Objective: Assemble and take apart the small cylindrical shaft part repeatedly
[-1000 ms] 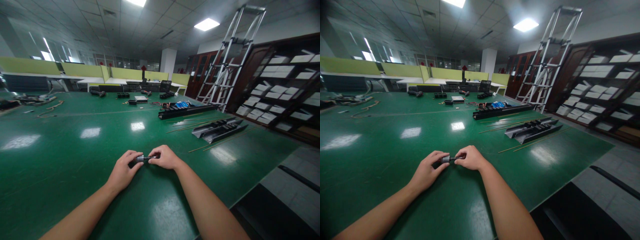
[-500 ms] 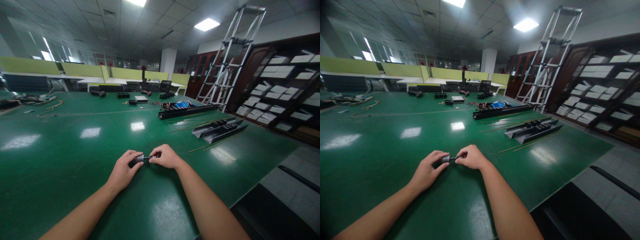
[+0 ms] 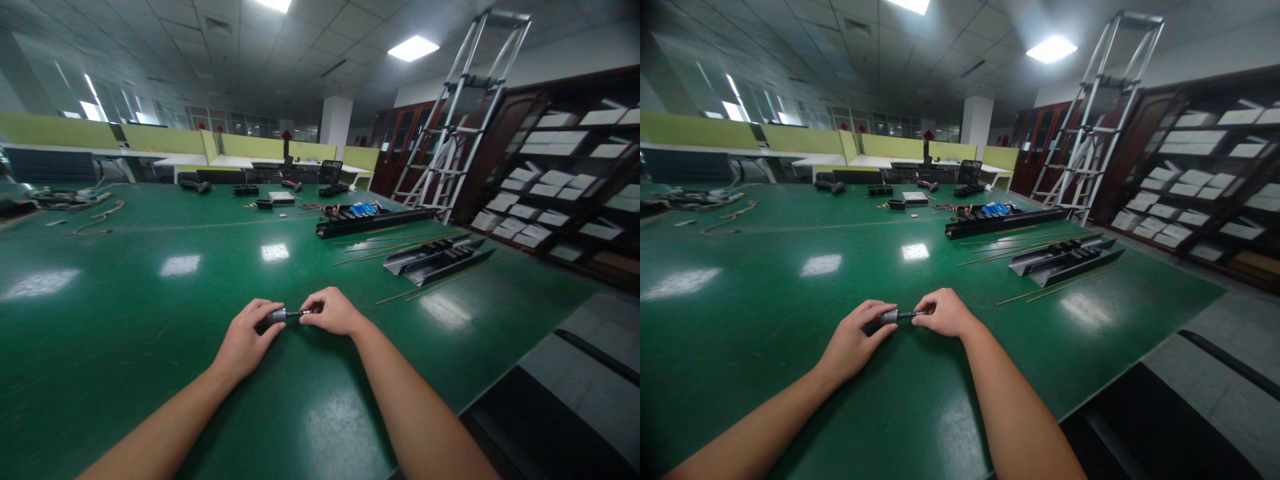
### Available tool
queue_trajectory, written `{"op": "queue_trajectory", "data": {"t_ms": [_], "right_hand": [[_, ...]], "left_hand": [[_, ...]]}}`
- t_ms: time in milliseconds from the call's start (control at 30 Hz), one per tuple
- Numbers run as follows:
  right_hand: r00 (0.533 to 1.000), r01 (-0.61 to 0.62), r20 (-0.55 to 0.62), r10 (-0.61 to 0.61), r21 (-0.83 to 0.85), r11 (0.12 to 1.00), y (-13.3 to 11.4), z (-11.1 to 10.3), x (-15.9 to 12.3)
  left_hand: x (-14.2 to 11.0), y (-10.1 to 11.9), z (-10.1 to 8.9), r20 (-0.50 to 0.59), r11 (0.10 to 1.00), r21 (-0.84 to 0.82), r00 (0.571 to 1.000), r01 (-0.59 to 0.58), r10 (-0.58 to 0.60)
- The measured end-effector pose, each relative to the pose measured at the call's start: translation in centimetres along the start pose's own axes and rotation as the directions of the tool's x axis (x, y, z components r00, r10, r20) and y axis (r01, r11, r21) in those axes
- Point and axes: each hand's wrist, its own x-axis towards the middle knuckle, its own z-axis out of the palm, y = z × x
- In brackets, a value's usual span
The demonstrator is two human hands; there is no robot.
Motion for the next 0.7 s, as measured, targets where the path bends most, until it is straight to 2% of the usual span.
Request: {"op": "queue_trajectory", "data": {"t_ms": [700], "right_hand": [[1.000, -0.027, 0.013, 0.027, 0.013, 1.000, 0.92, -0.43, 0.14]], "left_hand": [[0.15, 0.11, -0.08, -0.008, 1.000, -0.004, 1.000, 0.007, -0.007]]}}
